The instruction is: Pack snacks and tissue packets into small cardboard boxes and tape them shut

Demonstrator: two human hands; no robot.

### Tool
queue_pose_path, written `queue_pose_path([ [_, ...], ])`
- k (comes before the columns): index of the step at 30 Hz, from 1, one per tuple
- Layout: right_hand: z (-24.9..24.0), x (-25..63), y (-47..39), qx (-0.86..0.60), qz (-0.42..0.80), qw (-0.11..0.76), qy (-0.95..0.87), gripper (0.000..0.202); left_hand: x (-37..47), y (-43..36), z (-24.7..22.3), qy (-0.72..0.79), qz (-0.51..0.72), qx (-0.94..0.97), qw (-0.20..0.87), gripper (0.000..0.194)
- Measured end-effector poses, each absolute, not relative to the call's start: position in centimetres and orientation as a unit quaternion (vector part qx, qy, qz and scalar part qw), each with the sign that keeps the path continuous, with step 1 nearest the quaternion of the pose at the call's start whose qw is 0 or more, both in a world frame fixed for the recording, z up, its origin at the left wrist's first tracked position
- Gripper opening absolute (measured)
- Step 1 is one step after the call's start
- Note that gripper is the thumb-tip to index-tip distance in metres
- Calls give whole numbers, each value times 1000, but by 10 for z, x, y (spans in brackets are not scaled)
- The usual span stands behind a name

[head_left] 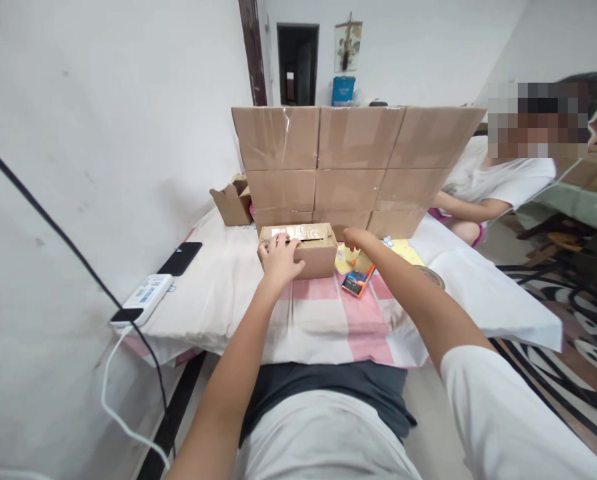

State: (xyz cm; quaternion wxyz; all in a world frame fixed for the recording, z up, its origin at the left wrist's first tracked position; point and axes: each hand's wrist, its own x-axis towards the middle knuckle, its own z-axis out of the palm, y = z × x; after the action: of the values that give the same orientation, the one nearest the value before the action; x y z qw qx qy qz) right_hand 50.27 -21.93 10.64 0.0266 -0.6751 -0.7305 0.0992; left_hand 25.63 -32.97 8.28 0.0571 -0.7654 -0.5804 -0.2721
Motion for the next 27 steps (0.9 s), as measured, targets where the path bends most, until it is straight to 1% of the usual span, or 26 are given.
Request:
queue_pose_path([
  [3,110,512,-228,-678,88,3,-730,6,246,-331,82,-554,-279,-783,43,43],
  [5,111,513,-240,-663,74,21,-745,12,236,-332,81,-538,-280,-794,28,45],
  [9,106,509,-277,-625,54,96,-773,29,216,-334,82,-525,-293,-799,2,47],
  [12,94,501,-307,-610,60,185,-768,35,207,-337,84,-529,-301,-793,-8,49],
  [15,76,489,-327,-597,103,322,-727,24,205,-341,84,-531,-301,-792,-8,49],
  [17,64,480,-334,-594,134,398,-686,15,205,-343,84,-530,-299,-793,-5,49],
  [19,52,471,-337,-589,149,462,-646,12,204,-345,83,-531,-301,-792,-3,49],
  [21,43,463,-338,-580,135,520,-612,13,201,-345,82,-533,-306,-788,-3,49],
  [23,37,456,-338,-569,102,557,-596,14,198,-345,80,-534,-311,-786,-2,49],
  [27,37,445,-337,-560,59,575,-594,18,193,-348,79,-529,-308,-791,2,49],
])
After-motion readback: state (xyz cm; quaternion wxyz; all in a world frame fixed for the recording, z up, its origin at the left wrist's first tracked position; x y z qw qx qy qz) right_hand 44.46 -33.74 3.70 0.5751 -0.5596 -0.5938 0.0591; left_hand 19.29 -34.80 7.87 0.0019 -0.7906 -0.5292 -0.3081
